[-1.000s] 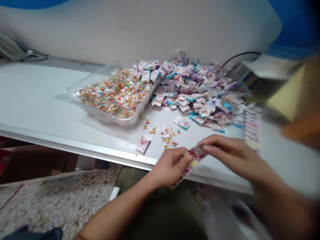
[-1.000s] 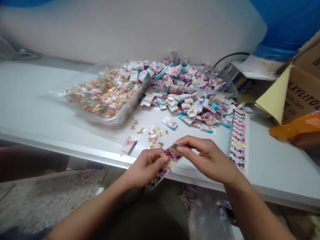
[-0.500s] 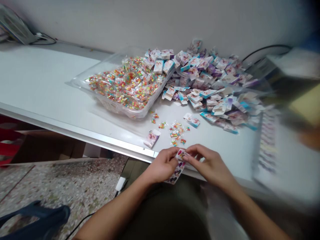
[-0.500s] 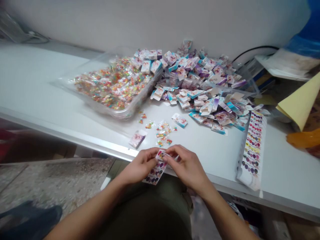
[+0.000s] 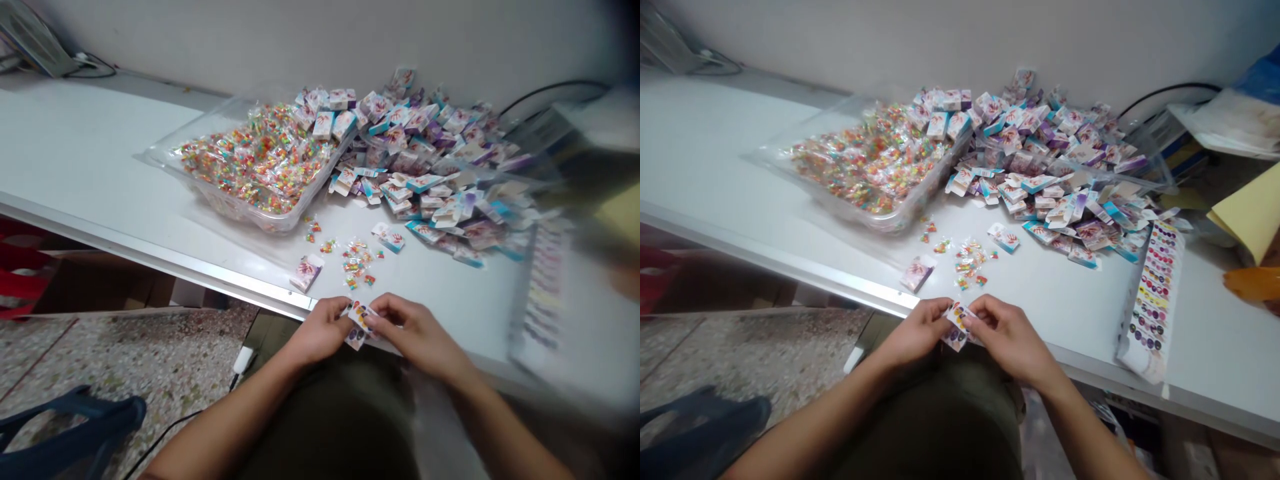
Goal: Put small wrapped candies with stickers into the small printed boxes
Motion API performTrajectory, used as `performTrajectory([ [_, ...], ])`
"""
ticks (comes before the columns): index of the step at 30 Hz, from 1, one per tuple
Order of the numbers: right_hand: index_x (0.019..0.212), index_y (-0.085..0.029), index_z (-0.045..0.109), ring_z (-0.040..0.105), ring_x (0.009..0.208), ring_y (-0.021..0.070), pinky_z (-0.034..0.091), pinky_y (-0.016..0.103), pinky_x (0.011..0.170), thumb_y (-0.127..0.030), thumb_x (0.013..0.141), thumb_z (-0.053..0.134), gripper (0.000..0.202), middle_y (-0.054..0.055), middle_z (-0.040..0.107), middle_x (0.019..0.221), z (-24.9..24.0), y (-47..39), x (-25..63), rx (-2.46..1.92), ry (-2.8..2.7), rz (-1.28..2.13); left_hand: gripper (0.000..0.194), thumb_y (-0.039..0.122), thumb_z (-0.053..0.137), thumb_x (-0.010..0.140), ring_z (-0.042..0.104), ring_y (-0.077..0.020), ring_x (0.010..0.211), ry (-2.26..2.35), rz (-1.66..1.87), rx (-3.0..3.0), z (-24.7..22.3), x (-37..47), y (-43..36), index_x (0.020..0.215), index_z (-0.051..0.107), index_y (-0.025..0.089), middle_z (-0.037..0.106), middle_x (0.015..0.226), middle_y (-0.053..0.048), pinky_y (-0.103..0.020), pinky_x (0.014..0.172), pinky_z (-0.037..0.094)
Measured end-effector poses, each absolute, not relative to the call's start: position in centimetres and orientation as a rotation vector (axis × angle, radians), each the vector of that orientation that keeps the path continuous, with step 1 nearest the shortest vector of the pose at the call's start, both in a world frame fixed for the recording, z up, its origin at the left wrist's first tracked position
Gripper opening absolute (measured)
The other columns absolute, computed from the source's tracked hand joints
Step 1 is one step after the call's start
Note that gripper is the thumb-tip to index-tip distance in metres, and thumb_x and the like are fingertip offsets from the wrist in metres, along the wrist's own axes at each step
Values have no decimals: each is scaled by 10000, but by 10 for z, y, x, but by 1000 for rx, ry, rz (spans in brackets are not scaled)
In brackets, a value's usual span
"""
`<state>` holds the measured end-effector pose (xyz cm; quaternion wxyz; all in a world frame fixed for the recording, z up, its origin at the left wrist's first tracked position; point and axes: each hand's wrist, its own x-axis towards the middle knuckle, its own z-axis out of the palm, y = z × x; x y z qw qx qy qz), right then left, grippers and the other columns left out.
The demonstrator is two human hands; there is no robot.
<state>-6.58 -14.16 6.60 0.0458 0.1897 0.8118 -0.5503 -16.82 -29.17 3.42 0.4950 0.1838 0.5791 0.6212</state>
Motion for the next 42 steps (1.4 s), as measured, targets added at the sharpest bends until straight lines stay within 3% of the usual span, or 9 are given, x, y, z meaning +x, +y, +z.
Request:
performTrajectory([
  [6,976,-219,634,595,902,198,477,324,765,-375,878,603,187,61,644,1004,51,-148,-69,618,2915,-1459,58,201,549,791,511,-118,665,1358,1543,541,40,-166,-293,833,570,168,578,723,18,-227,639,396],
  [11,911,-216,591,588,776,170,475,306,725,-303,939,529,110,35,638,846,60,-143,-64,524,3047,-1377,308,445,669,772,608,-143,662,1539,1583,230,33,-165,-296,856,538,180,650,741,-16,-249,626,459],
  [14,924,-208,561,561,783,177,457,313,719,-206,942,496,68,50,620,843,62,-145,-61,155,3257,-1167,496,640,614,752,646,-170,626,1476,1541,31,37,-166,-297,766,577,146,668,708,-61,-281,593,498],
  [18,927,-203,570,548,782,179,439,310,694,-174,945,469,107,51,624,829,60,-151,-60,-260,3143,-1127,441,497,821,594,601,-121,567,1258,1634,-31,41,-167,-296,716,624,122,620,621,6,-268,621,520],
  [20,943,-207,587,567,774,169,445,297,688,-227,948,494,96,43,640,845,59,-152,-62,-53,3067,-1214,406,419,864,555,592,-109,601,1235,1735,-45,40,-166,-295,719,633,128,620,651,23,-257,647,527],
  [24,923,-226,605,579,689,144,462,275,648,-370,905,574,149,12,661,831,58,-151,-70,490,2880,-1383,385,497,773,691,639,-137,696,1232,1803,70,38,-162,-297,755,656,135,662,740,1,-292,728,554],
  [29,970,-198,621,591,684,162,499,316,666,-474,768,702,352,56,685,893,53,-155,-81,844,2785,-1633,414,466,822,648,685,-166,669,1287,1836,65,37,-161,-300,831,642,140,707,736,-27,-332,755,564],
  [33,984,-193,663,636,730,168,522,313,695,-467,813,648,324,44,711,873,47,-160,-80,716,2384,-2029,382,490,758,718,676,-169,643,1475,1871,101,35,-161,-301,840,634,151,696,715,-22,-323,709,562],
  [42,866,-181,665,565,615,138,472,272,599,-455,814,649,279,17,662,738,41,-160,-80,831,2394,-2065,307,481,540,899,610,-147,614,1910,1618,465,34,-166,-309,927,591,180,641,728,-7,-259,600,484],
])
